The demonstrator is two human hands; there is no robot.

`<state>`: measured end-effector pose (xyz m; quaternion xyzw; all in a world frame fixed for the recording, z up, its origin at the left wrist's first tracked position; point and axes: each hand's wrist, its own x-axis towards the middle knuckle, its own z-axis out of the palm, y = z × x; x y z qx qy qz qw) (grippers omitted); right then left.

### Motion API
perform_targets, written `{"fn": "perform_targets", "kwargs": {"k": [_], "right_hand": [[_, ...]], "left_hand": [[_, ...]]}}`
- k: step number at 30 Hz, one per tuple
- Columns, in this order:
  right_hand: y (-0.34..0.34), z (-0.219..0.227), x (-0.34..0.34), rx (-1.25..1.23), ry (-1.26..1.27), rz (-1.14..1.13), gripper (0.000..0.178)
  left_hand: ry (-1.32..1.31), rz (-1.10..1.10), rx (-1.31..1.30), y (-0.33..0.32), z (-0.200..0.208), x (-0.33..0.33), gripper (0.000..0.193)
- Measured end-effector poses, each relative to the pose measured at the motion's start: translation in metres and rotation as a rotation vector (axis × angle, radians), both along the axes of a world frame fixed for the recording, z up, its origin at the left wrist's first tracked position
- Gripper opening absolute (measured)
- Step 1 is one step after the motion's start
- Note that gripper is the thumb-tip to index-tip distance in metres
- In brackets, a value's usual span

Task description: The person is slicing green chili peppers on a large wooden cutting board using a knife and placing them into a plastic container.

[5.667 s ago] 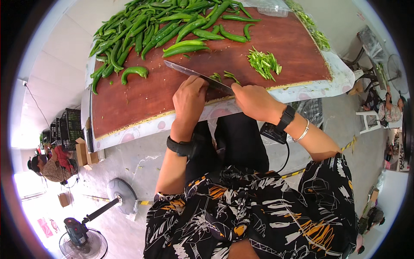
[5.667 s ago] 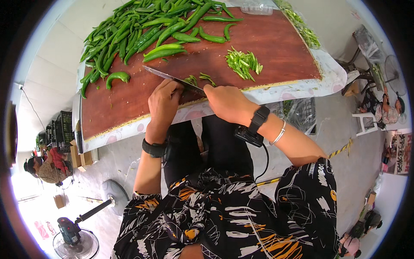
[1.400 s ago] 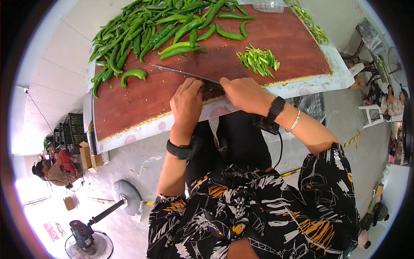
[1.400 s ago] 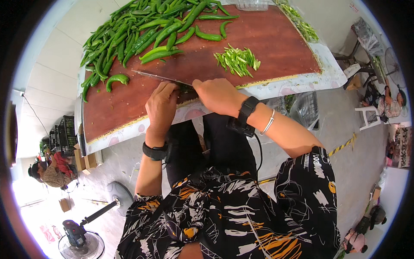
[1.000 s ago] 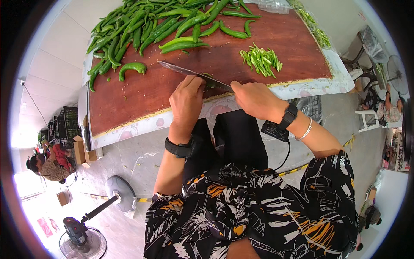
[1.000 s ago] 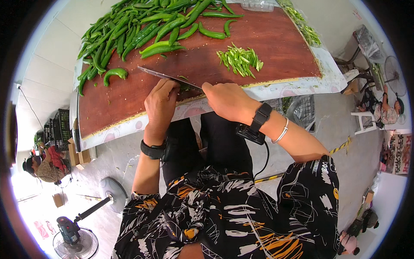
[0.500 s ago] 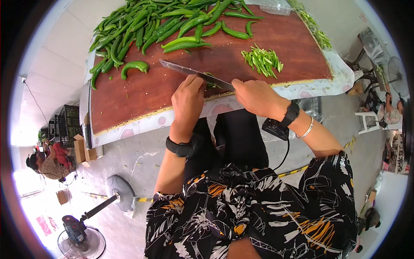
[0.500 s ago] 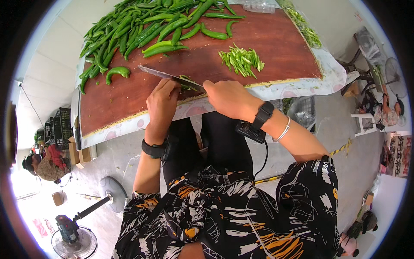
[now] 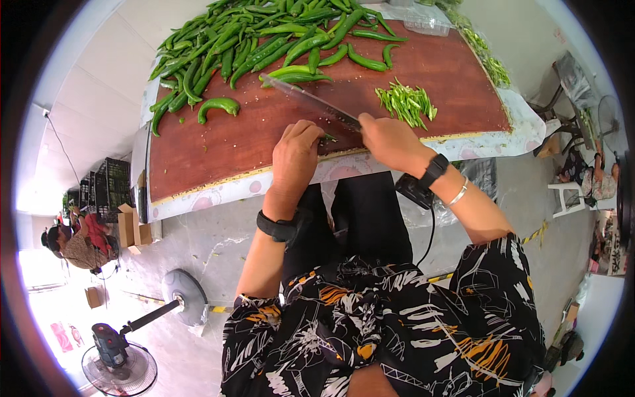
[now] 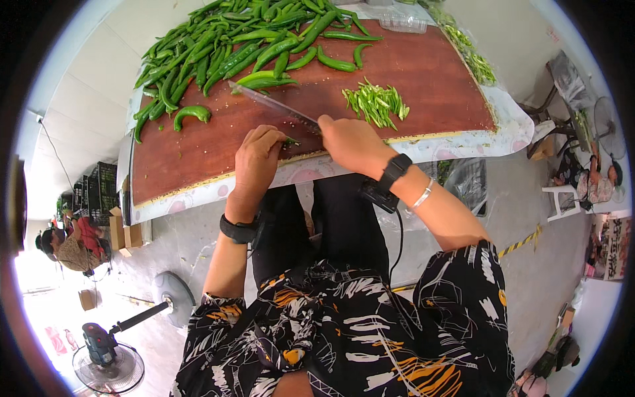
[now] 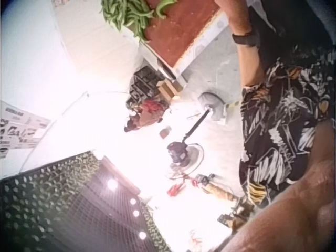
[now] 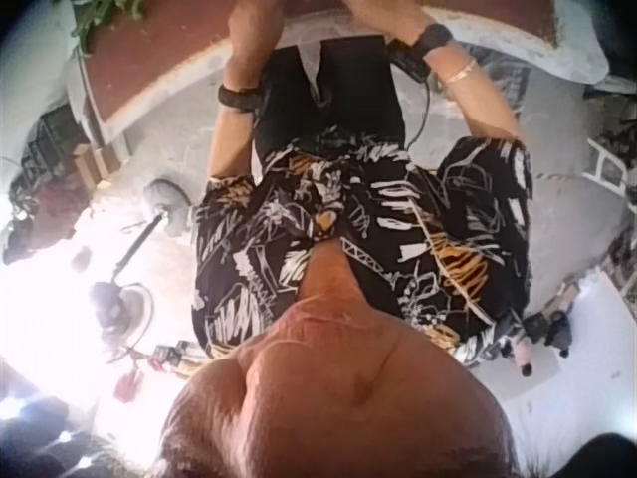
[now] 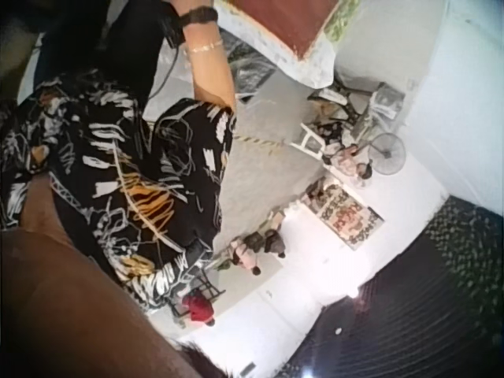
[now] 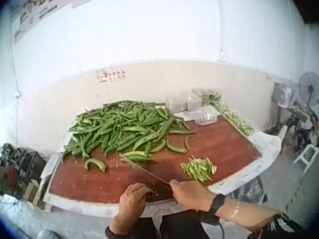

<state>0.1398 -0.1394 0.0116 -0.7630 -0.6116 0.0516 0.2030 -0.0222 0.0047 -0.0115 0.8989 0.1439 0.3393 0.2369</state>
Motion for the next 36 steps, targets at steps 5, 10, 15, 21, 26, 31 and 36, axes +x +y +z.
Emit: {"fn": "perform_targets", "kwargs": {"k": [5, 10, 15, 21, 26, 31, 36], "right_hand": [[-0.016, 0.010, -0.003, 0.004, -0.031, -0.004, 0.010], [-0.023, 0.010, -0.003, 0.001, -0.015, 0.005, 0.012], [-0.016, 0.006, -0.013, -0.026, 0.002, 0.067, 0.012], [-0.013, 0.013, -0.021, -0.077, -0.028, 0.093, 0.010], [-0.011, 0.019, -0.020, -0.114, -0.043, 0.107, 0.009], [-0.008, 0.020, -0.021, -0.125, -0.052, 0.119, 0.011], [0.002, 0.005, -0.019, -0.068, -0.070, 0.136, 0.011]], "left_hand": [[-0.060, 0.006, 0.152, 0.006, 0.007, -0.002, 0.015], [0.001, 0.128, 0.056, 0.004, 0.013, -0.020, 0.019], [-0.019, 0.105, 0.088, 0.001, 0.001, -0.016, 0.014], [-0.007, 0.099, 0.072, 0.004, -0.004, -0.013, 0.009], [-0.006, 0.097, 0.109, 0.005, -0.002, -0.009, 0.009], [0.019, 0.100, 0.031, 0.007, 0.000, -0.007, 0.008], [0.033, 0.089, 0.017, 0.009, 0.000, -0.006, 0.008]]}}
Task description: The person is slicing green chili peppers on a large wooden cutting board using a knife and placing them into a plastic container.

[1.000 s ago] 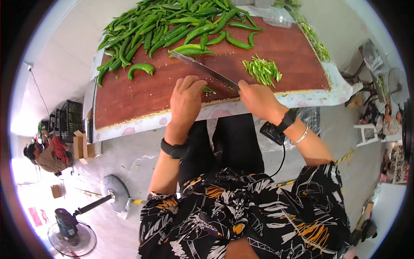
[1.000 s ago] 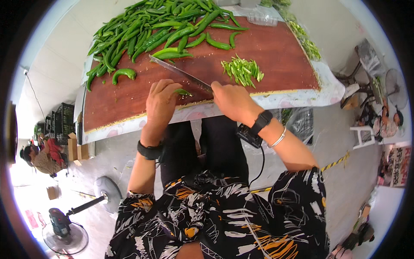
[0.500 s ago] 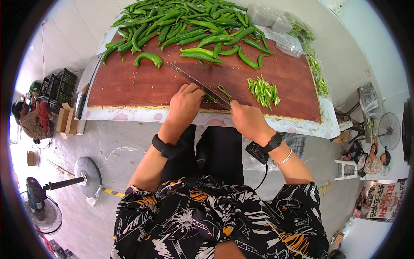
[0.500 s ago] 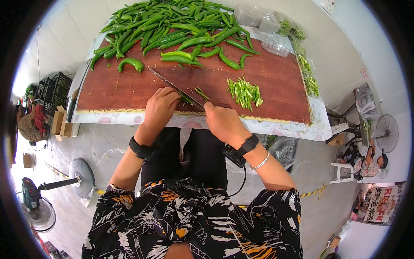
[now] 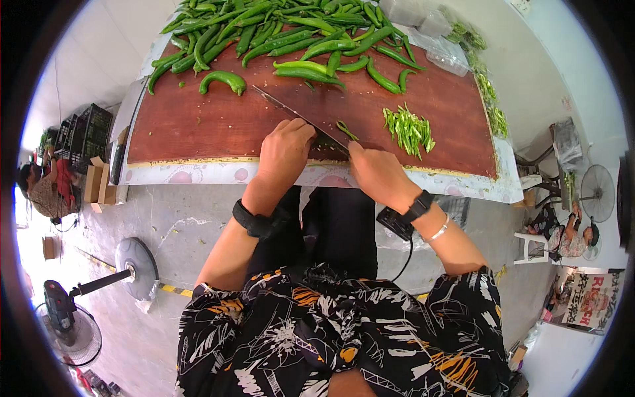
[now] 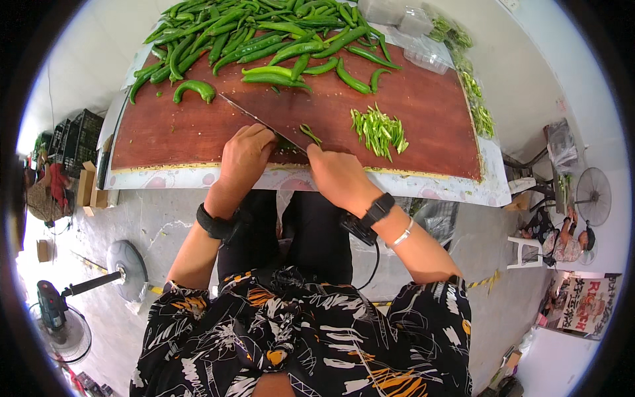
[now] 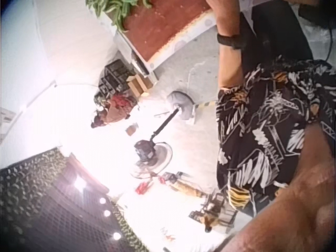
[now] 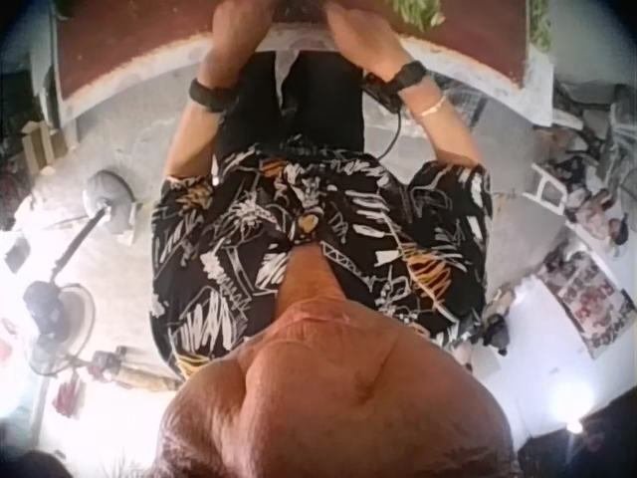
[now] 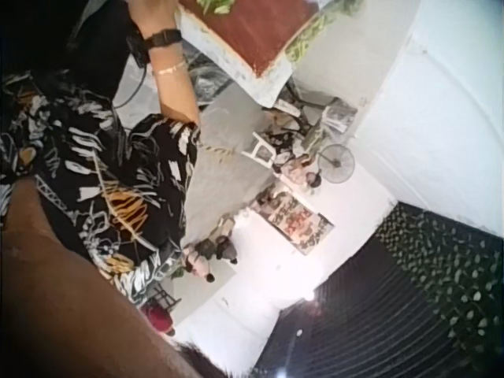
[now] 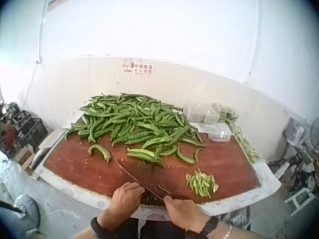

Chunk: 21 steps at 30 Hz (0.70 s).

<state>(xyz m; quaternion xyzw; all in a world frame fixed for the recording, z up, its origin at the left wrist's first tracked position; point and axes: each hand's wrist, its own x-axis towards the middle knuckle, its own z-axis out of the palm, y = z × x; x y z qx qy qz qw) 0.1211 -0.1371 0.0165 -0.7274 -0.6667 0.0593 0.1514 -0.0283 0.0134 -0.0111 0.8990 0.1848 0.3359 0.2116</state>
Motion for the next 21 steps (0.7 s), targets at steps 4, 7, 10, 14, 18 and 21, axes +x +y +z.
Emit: {"fn": "perform_targets", "kwargs": {"k": [4, 7, 10, 14, 18, 21], "right_hand": [[0.017, -0.006, -0.001, 0.032, 0.026, 0.005, 0.012], [0.017, -0.002, 0.003, 0.034, 0.042, -0.019, 0.012], [0.004, 0.012, -0.002, 0.000, 0.035, -0.036, 0.011], [-0.007, 0.017, 0.000, -0.088, 0.017, -0.026, 0.012], [-0.005, 0.012, 0.001, -0.064, 0.001, -0.009, 0.012], [0.011, 0.005, -0.004, -0.045, 0.052, -0.006, 0.009]], "left_hand": [[0.015, 0.011, 0.050, 0.000, -0.001, -0.002, 0.007], [-0.039, -0.002, 0.035, 0.000, -0.003, -0.001, 0.007], [-0.042, 0.010, 0.039, -0.003, -0.004, -0.005, 0.008], [0.016, 0.018, -0.023, 0.001, -0.004, -0.005, 0.009], [0.027, 0.021, -0.032, 0.000, 0.000, -0.004, 0.009], [0.007, 0.018, -0.048, -0.001, 0.000, -0.005, 0.009]]}}
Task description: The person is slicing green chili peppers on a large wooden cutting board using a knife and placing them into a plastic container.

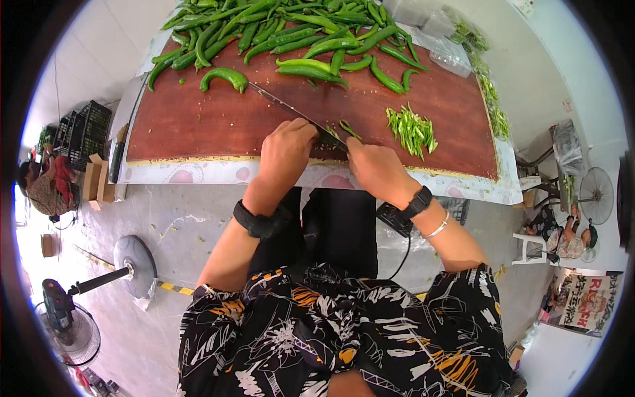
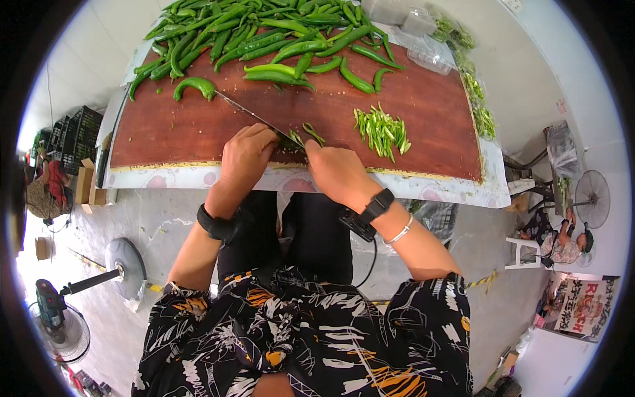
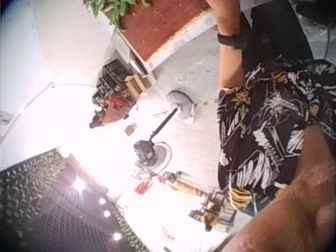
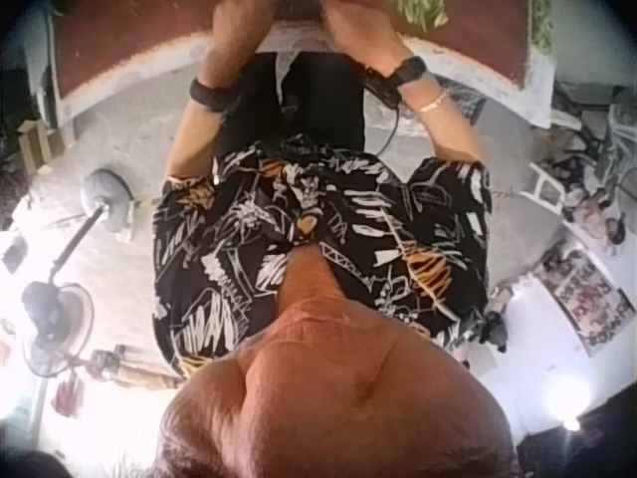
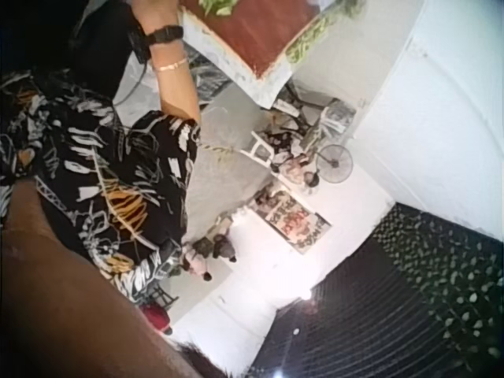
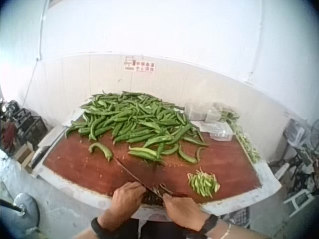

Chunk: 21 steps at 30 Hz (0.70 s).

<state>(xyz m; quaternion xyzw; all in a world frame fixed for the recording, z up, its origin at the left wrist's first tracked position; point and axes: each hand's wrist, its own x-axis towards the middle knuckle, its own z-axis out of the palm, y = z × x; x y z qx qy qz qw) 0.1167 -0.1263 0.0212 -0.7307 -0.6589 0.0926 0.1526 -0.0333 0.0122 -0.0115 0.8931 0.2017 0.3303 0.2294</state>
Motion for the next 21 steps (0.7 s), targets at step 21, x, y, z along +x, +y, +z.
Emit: {"fn": "perform_targets", "kwargs": {"k": [21], "right_hand": [[0.014, -0.004, -0.001, 0.020, 0.002, 0.005, 0.011]], "left_hand": [[-0.080, -0.031, -0.002, 0.000, -0.007, -0.001, 0.007]]}}
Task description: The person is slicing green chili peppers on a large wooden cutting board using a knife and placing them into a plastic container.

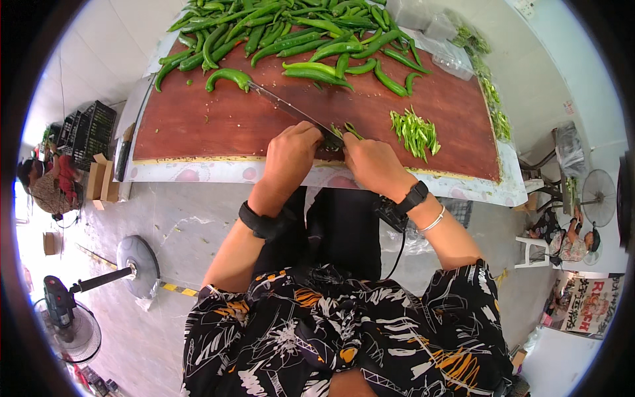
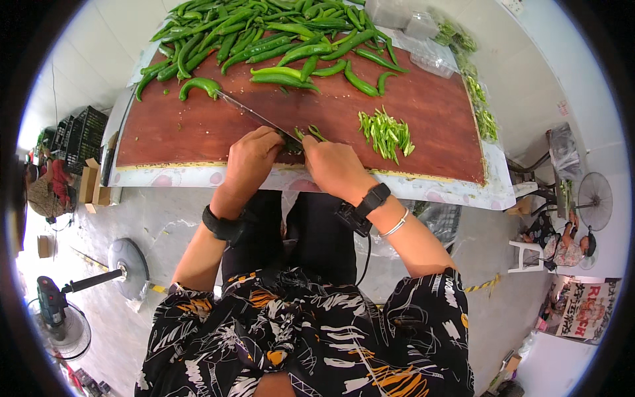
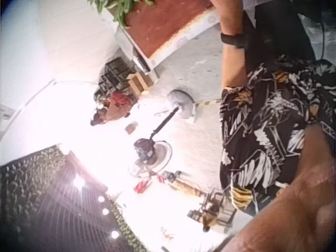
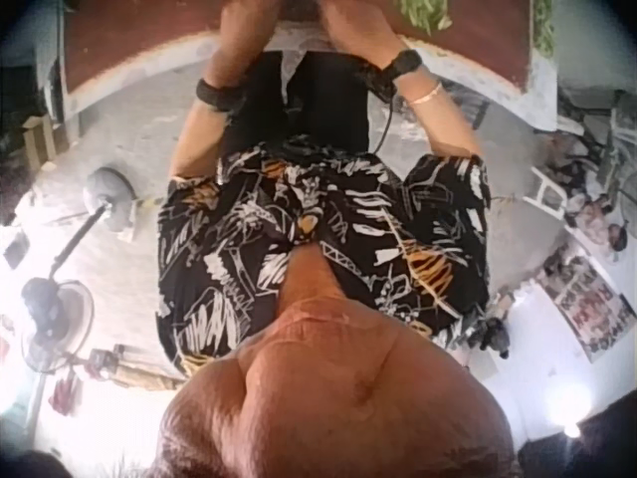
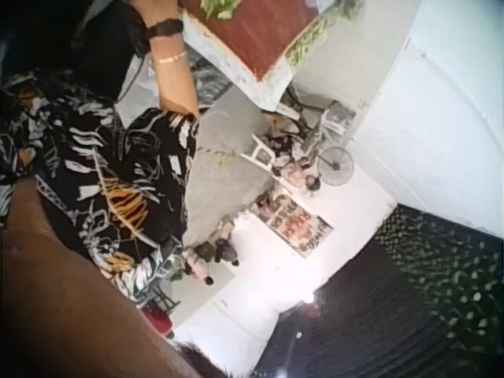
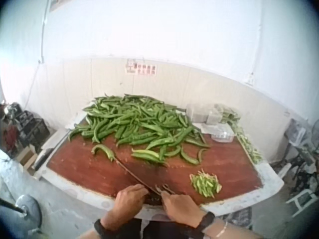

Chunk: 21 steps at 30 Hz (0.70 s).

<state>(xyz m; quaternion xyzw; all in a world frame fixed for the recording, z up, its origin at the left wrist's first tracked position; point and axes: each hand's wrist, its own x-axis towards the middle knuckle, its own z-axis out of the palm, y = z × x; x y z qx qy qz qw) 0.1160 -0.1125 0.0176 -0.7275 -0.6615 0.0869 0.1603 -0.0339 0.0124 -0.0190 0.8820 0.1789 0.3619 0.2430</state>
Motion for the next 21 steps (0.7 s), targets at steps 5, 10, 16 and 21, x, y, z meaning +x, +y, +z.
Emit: {"fn": "perform_targets", "kwargs": {"k": [5, 10, 16, 21], "right_hand": [[-0.017, 0.007, 0.002, 0.022, -0.020, -0.019, 0.012], [-0.037, 0.011, 0.002, -0.082, 0.008, -0.024, 0.012], [-0.012, 0.002, -0.003, -0.026, -0.031, -0.015, 0.010], [-0.007, -0.001, 0.004, 0.014, -0.016, -0.006, 0.013]], "left_hand": [[0.040, 0.028, 0.005, -0.001, 0.001, -0.002, 0.006], [0.030, 0.026, -0.031, -0.001, 0.002, -0.002, 0.005], [0.005, 0.007, -0.015, 0.001, 0.003, -0.001, 0.006], [-0.047, -0.024, -0.062, -0.002, 0.001, -0.002, 0.005]]}}
